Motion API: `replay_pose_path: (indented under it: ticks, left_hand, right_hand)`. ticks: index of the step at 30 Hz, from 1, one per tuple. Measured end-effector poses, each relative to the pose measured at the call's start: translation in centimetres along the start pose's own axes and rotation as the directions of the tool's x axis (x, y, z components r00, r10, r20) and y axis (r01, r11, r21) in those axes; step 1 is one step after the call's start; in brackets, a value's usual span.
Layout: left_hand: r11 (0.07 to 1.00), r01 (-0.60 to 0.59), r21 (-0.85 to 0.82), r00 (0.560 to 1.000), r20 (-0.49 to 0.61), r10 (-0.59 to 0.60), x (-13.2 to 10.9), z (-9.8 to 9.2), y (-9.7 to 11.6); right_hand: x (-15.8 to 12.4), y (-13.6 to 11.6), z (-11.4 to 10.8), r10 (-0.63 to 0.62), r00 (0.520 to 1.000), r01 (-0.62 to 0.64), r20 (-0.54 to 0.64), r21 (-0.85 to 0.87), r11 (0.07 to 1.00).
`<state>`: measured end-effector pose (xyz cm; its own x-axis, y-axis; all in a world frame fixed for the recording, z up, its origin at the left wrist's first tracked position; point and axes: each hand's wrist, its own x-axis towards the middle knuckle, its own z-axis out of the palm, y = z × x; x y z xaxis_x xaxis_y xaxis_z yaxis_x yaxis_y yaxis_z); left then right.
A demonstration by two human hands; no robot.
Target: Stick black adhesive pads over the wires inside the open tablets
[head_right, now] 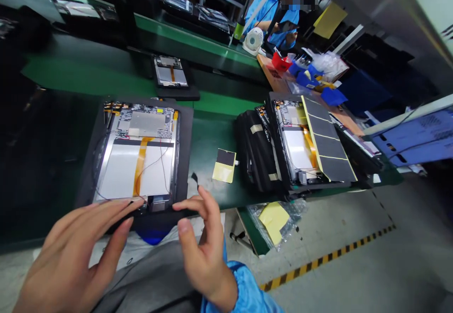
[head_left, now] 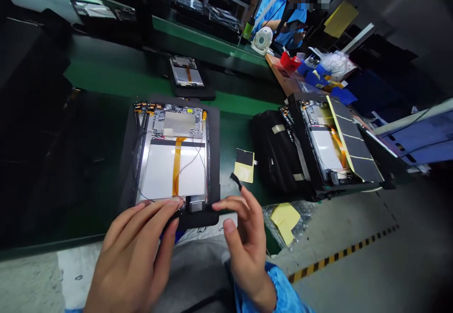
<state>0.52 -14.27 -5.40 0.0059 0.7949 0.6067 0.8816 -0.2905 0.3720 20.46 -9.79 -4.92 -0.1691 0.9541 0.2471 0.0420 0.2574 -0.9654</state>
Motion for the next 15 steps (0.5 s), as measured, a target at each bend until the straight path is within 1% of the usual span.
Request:
replay_pose_path:
  ticks: [3, 5, 6, 8, 10, 12, 13, 15]
  left_hand:
    - [1.0, -0.011, 0.007, 1.0, 0.012, 0.011, 0.4, 0.5, 0.5]
    - [1.0, -0.012, -0.012, 0.999, 0.04, 0.012, 0.5, 0.7, 0.6]
    - [1.0, -0.011, -0.019, 0.998, 0.054, 0.012, 0.6, 0.8, 0.6]
    - [0.999, -0.019, -0.032, 0.997, 0.074, 0.021, 0.6, 1.0, 0.6]
    - [0.999, -0.022, -0.039, 0.997, 0.073, 0.025, 0.6, 1.3, 0.6]
    - [0.999, -0.024, -0.044, 0.997, 0.072, 0.027, 0.6, 1.6, 0.6]
    - [0.999, -0.022, -0.045, 0.997, 0.074, 0.025, 0.6, 1.7, 0.6]
    - [0.999, -0.03, -0.045, 0.997, 0.073, 0.034, 0.7, 1.9, 0.7]
  right_hand:
    - [-0.8, 0.6, -0.1, -0.051, 0.997, 0.054, 0.066, -0.04, 0.998]
    - [-0.8, 0.5, -0.3, -0.044, 0.996, 0.045, 0.075, -0.013, 0.999]
    - [-0.7, 0.4, -0.4, -0.026, 0.997, 0.024, 0.072, 0.029, 0.999]
    - [-0.5, -0.2, -0.6, 0.046, 0.996, -0.06, 0.082, 0.178, 0.982]
    - [-0.4, -0.8, -0.8, 0.119, 0.982, -0.167, 0.147, 0.384, 0.908]
    - [-0.5, -1.2, -0.9, 0.141, 0.956, -0.266, 0.256, 0.562, 0.783]
    - [-0.7, -1.3, -0.9, 0.133, 0.938, -0.316, 0.322, 0.628, 0.711]
    - [-0.9, -1.3, -0.7, 0.128, 0.885, -0.434, 0.447, 0.696, 0.572]
